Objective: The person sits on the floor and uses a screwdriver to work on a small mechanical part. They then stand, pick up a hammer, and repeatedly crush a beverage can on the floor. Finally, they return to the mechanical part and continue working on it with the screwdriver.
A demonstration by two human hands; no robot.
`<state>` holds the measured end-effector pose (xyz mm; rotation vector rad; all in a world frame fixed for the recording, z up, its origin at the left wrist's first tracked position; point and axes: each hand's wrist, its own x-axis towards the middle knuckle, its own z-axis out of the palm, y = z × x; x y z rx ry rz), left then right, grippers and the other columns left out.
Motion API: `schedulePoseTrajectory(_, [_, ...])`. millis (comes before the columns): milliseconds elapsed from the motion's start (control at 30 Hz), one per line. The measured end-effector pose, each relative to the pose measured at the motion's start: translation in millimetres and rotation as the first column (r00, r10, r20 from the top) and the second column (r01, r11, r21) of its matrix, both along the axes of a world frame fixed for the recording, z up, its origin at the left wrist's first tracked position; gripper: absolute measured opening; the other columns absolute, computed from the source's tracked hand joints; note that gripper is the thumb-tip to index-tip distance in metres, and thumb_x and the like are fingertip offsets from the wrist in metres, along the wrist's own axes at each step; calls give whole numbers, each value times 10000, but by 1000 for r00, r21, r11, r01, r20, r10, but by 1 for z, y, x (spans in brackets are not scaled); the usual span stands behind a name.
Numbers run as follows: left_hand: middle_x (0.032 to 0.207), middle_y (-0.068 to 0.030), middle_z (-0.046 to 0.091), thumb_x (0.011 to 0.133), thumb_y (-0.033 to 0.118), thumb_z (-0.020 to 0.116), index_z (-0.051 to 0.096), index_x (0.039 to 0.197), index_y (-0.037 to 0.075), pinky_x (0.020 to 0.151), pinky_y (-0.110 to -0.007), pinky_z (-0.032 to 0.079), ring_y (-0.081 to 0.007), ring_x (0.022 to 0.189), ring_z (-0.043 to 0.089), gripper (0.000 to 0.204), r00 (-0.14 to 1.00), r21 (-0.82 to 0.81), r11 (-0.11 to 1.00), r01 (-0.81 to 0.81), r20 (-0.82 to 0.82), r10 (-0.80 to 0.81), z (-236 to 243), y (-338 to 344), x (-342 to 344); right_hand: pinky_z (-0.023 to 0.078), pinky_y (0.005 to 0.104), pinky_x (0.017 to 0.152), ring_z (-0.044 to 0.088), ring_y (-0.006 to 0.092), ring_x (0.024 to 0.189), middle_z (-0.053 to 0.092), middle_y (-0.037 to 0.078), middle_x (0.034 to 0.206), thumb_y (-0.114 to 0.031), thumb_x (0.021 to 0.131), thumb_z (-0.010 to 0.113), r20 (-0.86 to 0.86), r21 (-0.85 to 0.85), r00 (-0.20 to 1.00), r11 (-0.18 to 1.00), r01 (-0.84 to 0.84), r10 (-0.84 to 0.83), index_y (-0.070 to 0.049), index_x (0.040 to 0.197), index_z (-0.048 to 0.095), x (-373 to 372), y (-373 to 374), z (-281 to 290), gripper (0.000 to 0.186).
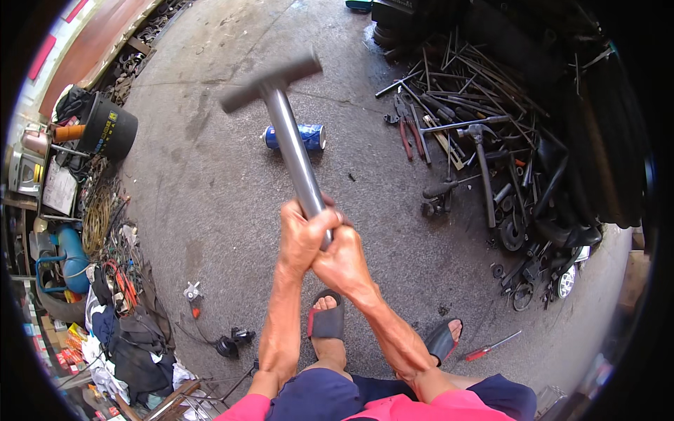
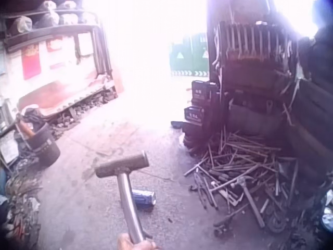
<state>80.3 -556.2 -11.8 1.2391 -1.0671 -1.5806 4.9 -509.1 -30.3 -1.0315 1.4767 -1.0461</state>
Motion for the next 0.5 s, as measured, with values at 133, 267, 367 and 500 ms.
schedulePoseTrajectory(133, [670,-112,638,680,11,559,547,816,-45,544,-275,513,-146,600,629,147,996,-318,948,27,86,0,43,-46,-7,509,330,564,658,212,704,640,152,701,-92,736,646,-28,-214,998,976,43,-50,99,814,577,0,-45,27,218])
schedulePoseTrajectory(267, [625,-70,602,668,12,564,556,763,-22,503,-268,473,-113,547,577,101,989,-158,984,79,138,-57,-16,-43,-5,514,329,560,661,238,685,645,156,695,-177,736,681,84,-180,981,965,189,-176,91,853,596,14,-44,-31,305])
schedulePoseTrajectory(367, [627,-58,571,663,65,613,566,668,2,482,-293,439,-124,524,532,78,916,198,965,171,328,-230,-131,-34,-20,423,340,384,594,208,497,606,138,661,-248,739,685,161,542,976,839,37,-147,66,877,606,-10,-31,-127,352])
schedulePoseTrajectory(500, [607,-63,547,650,84,653,561,655,-21,429,-319,406,-150,494,503,139,877,375,901,217,331,-349,-157,-8,-12,339,320,310,502,167,366,531,98,515,-271,789,628,121,536,940,818,208,-319,43,698,574,4,18,-127,332])
